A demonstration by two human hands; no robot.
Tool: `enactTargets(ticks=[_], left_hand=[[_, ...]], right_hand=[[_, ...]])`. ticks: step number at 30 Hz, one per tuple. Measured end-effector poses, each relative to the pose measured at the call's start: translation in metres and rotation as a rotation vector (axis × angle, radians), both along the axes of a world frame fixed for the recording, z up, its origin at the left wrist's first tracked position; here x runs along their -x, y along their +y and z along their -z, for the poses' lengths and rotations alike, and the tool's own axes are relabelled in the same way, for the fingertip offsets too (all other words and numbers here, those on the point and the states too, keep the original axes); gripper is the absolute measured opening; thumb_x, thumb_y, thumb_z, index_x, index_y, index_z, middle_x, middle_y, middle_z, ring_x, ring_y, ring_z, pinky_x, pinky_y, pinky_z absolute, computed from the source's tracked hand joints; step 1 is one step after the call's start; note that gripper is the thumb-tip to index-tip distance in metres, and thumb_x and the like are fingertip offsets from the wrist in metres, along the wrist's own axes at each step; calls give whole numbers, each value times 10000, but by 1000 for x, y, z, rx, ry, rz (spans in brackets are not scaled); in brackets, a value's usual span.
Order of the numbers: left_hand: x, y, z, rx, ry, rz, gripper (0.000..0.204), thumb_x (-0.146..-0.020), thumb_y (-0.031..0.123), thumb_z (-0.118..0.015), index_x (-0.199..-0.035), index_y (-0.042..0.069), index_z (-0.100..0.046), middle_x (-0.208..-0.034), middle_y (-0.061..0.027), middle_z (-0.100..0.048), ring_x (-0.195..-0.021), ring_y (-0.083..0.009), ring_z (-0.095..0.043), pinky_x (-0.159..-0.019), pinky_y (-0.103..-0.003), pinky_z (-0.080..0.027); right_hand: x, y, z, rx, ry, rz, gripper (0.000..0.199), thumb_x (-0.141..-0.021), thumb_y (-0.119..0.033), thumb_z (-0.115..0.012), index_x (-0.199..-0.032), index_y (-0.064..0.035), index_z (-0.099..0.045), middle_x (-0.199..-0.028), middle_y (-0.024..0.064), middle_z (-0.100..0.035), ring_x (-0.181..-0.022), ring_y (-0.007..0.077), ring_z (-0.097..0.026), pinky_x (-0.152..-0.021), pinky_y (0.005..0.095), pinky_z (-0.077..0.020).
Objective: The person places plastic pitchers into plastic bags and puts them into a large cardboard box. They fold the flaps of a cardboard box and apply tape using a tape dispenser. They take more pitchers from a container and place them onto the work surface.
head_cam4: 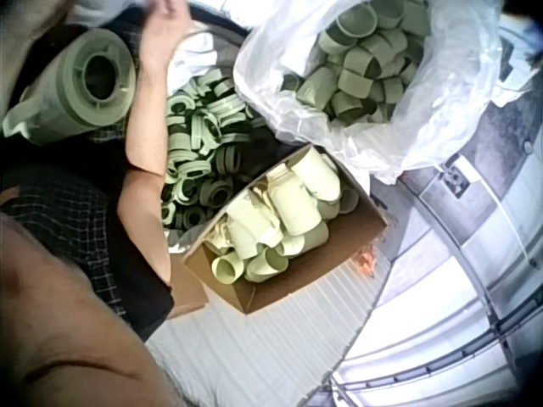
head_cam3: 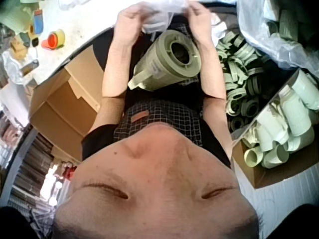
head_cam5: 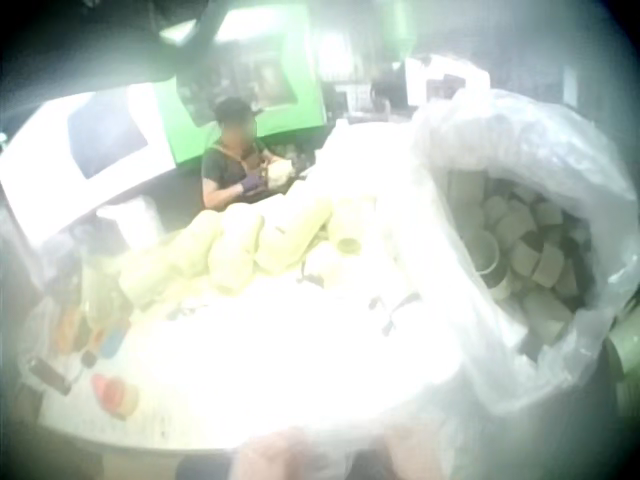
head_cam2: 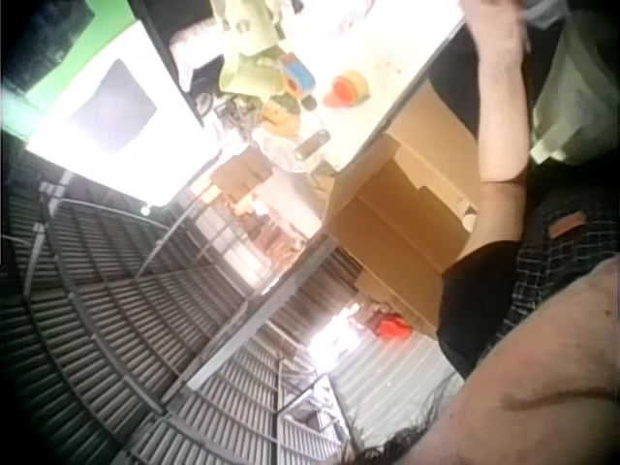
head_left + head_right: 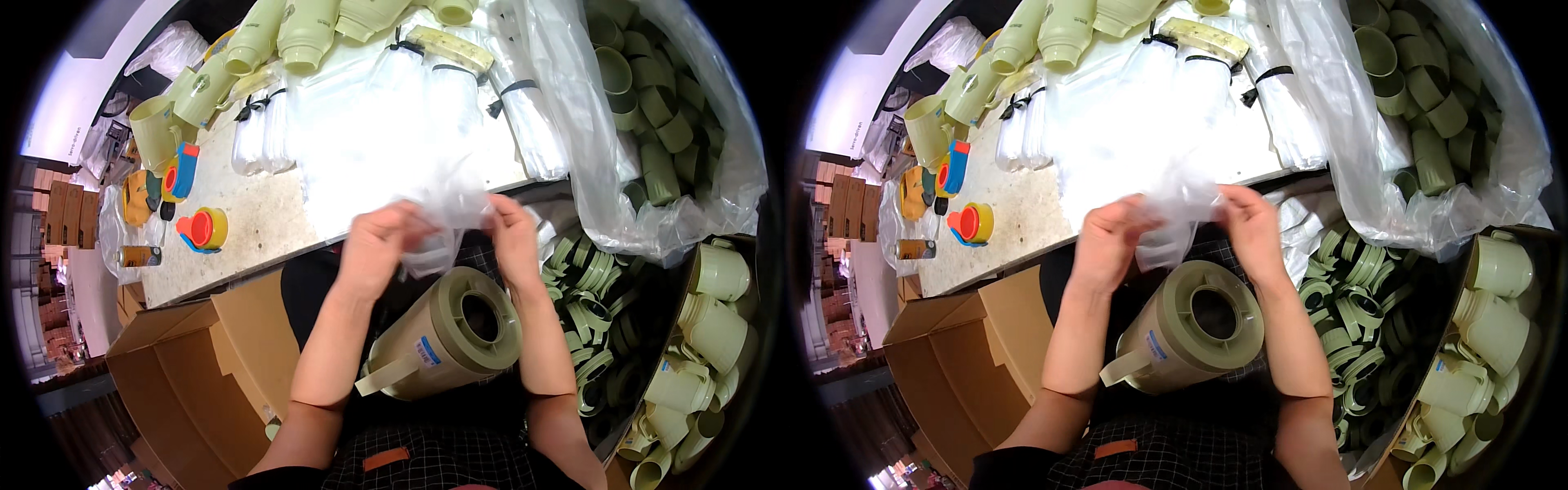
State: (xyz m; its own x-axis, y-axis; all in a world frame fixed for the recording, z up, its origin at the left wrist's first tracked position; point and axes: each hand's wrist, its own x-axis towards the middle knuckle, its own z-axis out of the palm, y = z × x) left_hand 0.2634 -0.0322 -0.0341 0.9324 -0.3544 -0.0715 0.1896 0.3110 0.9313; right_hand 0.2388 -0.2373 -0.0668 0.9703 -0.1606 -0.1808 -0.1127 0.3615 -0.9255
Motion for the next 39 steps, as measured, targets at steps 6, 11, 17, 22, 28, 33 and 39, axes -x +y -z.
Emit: enactTargets(ticks=[6, 11, 17, 22, 28, 33, 39], left_hand=[[12, 11, -15, 267, 17, 168, 112, -902, -10, -598, -831, 63, -550, -750, -19, -563, -735, -127, -571, -712, -310, -508], [12, 40, 28, -515, -30, -20, 207, -827, -70, -678, -956, 54, -572, -727, 33, -496, -605, -71, -458, -551, -250, -418], [134, 83, -64, -707, -726, -111, 510, -783, 262, -795, -1179, 31, -571, -964, -127, -559, -799, -281, -595, -680, -333, -501], [232, 138, -40, -739, -524, -340, 621, -686, 216, -811, -1220, 49, -539, -983, -149, -571, -848, -349, -595, -700, -417, -503], [304, 143, 27, -826, -170, -522, 552, -777, 140, -728, -1282, 45, -526, -1099, -171, -630, -1022, -398, -618, -867, -413, -527], [346, 219, -44, -1422, -82, -1448, 382, -1012, 131, -489, -1365, -15, -482, -1159, -123, -627, -1152, -235, -593, -1003, -375, -461], [390, 407, -41, -458, 583, -930, 341, -999, 235, -533, -1253, 20, -606, -1188, -95, -651, -1057, -219, -620, -918, -385, -514]], right_hand=[[11, -39, 30, 226, -225, 229, 159, -871, 1, -671, -1020, -38, -631, -1002, 89, -692, -865, 152, -662, -829, 329, -553], [45, -34, 37, -451, 193, 402, 138, -964, -99, -609, -1084, -37, -575, -815, 25, -600, -705, 122, -594, -653, 222, -531], [190, 36, 42, 744, -303, 167, 339, -997, -272, -560, -1252, -50, -544, -1155, 102, -588, -976, 216, -594, -851, 340, -486], [225, 56, 35, 850, -214, -659, 428, -981, -286, -585, -1319, -33, -519, -1259, 128, -578, -1076, 247, -591, -918, 363, -475], [212, 89, 92, -400, 600, -738, 540, -962, -303, -615, -1400, -12, -489, -1382, 158, -567, -1196, 286, -587, -999, 391, -461], [174, 228, -61, 354, -464, -1704, 814, -775, -139, -827, -1453, -14, -395, -1211, 157, -654, -1089, 294, -650, -962, 376, -503], [192, 257, -74, 11, -417, -1720, 723, -837, -140, -768, -1458, -51, -408, -1152, 114, -645, -988, 253, -652, -897, 355, -533]])
